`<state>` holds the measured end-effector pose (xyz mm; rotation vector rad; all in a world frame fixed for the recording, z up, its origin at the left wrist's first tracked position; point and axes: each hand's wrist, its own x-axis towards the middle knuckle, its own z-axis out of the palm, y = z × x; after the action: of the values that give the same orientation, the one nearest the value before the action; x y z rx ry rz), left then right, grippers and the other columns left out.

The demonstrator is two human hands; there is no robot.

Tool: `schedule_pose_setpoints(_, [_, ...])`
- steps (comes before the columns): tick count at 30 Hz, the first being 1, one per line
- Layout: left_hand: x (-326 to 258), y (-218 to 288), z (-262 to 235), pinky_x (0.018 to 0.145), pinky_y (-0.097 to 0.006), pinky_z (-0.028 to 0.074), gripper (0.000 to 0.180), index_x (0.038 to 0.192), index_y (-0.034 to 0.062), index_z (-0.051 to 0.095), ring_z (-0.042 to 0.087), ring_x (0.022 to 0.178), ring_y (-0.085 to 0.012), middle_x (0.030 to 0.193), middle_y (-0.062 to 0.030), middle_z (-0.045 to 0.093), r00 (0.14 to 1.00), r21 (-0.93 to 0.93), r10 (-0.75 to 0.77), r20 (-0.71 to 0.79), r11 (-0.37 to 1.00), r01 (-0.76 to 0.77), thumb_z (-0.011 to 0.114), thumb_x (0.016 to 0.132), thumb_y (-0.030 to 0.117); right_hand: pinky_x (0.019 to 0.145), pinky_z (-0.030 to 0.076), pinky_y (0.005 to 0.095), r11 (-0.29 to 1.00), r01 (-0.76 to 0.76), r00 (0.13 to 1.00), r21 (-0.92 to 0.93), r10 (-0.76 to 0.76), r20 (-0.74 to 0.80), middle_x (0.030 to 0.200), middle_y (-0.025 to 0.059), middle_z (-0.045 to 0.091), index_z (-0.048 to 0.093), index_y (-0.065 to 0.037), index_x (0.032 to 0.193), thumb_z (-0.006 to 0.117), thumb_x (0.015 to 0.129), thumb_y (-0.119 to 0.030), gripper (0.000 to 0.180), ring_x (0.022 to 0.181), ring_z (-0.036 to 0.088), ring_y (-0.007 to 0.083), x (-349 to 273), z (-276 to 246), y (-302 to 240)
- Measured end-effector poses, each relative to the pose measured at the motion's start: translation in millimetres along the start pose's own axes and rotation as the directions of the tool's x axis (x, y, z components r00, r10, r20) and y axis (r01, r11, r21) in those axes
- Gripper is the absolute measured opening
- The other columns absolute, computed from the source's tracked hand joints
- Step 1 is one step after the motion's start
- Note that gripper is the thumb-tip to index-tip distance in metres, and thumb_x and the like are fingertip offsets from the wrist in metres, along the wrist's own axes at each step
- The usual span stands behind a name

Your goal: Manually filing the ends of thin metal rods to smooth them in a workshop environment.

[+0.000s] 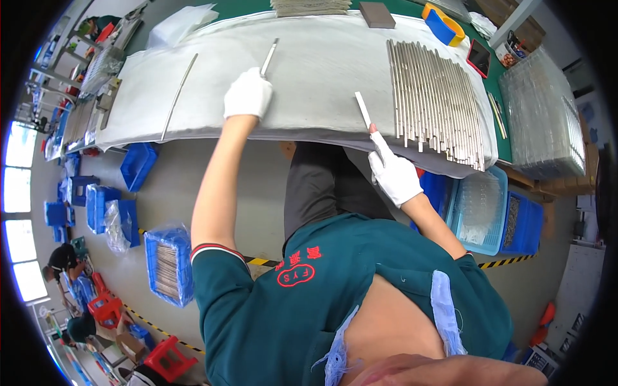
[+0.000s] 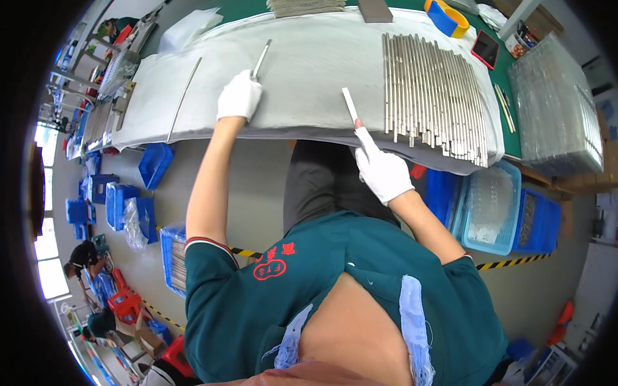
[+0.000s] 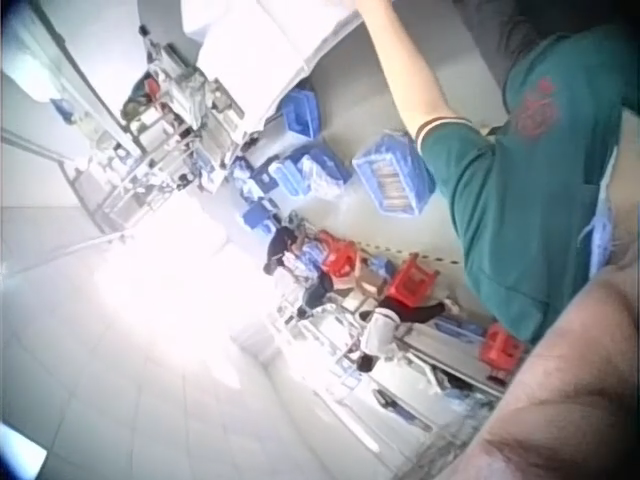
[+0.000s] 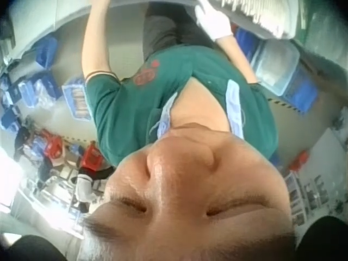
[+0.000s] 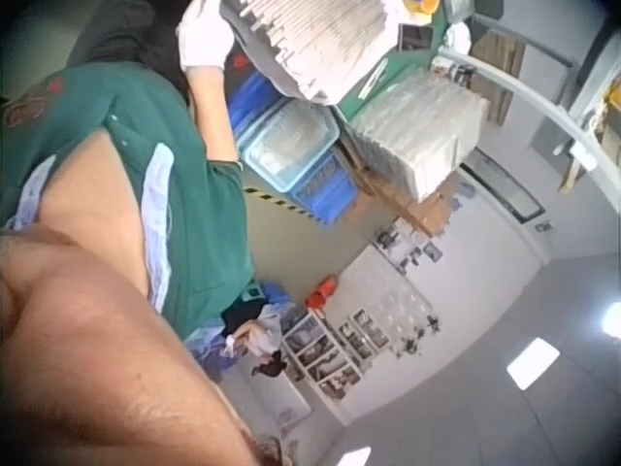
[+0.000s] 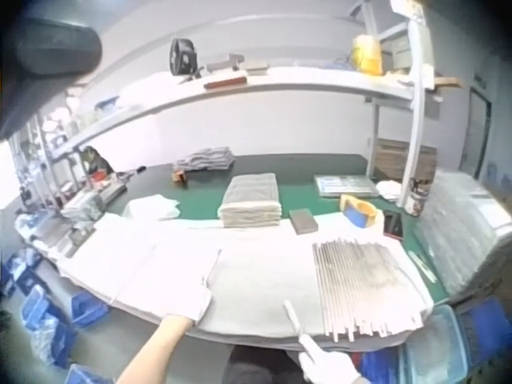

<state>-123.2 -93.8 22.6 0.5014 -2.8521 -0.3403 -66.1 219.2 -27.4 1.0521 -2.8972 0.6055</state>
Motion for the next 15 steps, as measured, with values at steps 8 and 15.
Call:
schedule_pose_setpoints(8, [-118, 64, -11, 0.044, -0.017, 0.028, 0.025, 0.107, 0.0042, 0.056, 0.034, 0.049, -0.0017, 0.075, 0.0039, 0.051, 0.703, -0.696, 0.206, 0.680, 0.484, 0.531, 0.051, 0.091, 0.022, 0.050, 0.046, 0.0384, 0.985, -0.147, 0.984, -0.086, 0.154, 0.086, 0.054, 0.0103, 0.056, 0.023, -0.027, 0.143, 0.046, 0.089, -0.026, 0.058, 0.048, 0.056, 0.0284, -7, -26, -2])
schedule_pose_setpoints(15, [-127, 49, -14, 0.038, -0.019, 0.029, 0.030, 0.099, 0.0075, 0.065, 0.036, 0.043, -0.0032, 0.054, 0.0052, 0.043, 0.711, -0.640, 0.047, 0.702, 0.479, 0.600, 0.050, 0.093, 0.033, 0.038, 0.040, 0.0369, 0.993, -0.102, 0.994, -0.059, 0.104, 0.025, 0.048, 0.0090, 0.051, 0.031, -0.020, 0.140, 0.050, 0.088, -0.023, 0.056, 0.039, 0.052, 0.0243, -21, -29, 3])
